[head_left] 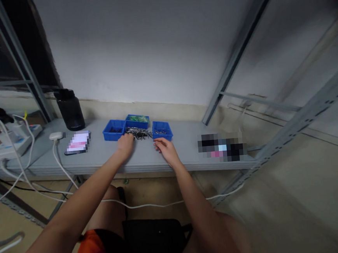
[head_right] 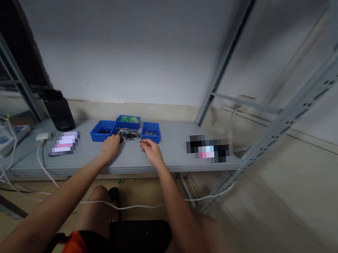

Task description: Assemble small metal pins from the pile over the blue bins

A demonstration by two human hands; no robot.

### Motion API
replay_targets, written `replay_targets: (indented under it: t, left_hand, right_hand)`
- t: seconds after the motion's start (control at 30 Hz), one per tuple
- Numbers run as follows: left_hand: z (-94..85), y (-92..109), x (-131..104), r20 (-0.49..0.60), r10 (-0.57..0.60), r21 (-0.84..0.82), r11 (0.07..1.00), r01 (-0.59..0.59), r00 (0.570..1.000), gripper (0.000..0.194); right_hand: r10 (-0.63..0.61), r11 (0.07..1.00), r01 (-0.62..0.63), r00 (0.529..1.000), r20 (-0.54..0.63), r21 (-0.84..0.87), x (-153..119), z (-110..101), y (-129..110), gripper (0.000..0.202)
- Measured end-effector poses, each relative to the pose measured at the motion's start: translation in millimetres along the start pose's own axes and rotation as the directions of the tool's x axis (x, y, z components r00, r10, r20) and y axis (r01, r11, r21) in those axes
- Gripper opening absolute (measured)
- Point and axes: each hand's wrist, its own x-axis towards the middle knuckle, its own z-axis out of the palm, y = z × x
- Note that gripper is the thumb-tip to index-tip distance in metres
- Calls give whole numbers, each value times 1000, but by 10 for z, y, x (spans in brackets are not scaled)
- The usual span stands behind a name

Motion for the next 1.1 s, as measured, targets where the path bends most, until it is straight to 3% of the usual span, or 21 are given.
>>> replay_targets:
  t: [0.17,0.27,0.4,0.57,0.73,0.93,1.1]
  left_hand:
    - [-1,-91,-33,-63,13,-1,1000,-13,998,35]
    - [100,-150,-71,-129,113,-92,988,-126,985,30]
    - [280,-195,-118,-156,276,-330,891,-313,949,24]
    - [361,-209,-121,-216,358,-478,772,-418,908,20]
    - [351,-206,-121,-207,413,-552,699,-454,887,17]
    - [330,-204,-173,-215,510,-575,623,-530,833,15]
    - [303,-192,-207,-188,480,-682,563,-466,857,12]
  right_hand:
    - [-14,1000,14,1000,11,-24,3,1,5,28]
    - [-26,998,27,999,20,-57,8,3,15,27]
    - [-53,990,58,998,46,-127,-7,27,16,25]
    - [-162,929,206,973,164,-306,-65,91,-16,22]
    - [-204,884,277,953,224,-376,-105,130,-44,20]
    - [-237,839,331,937,257,-431,-130,145,-69,16]
    - [-241,811,360,924,298,-460,-146,144,-82,16]
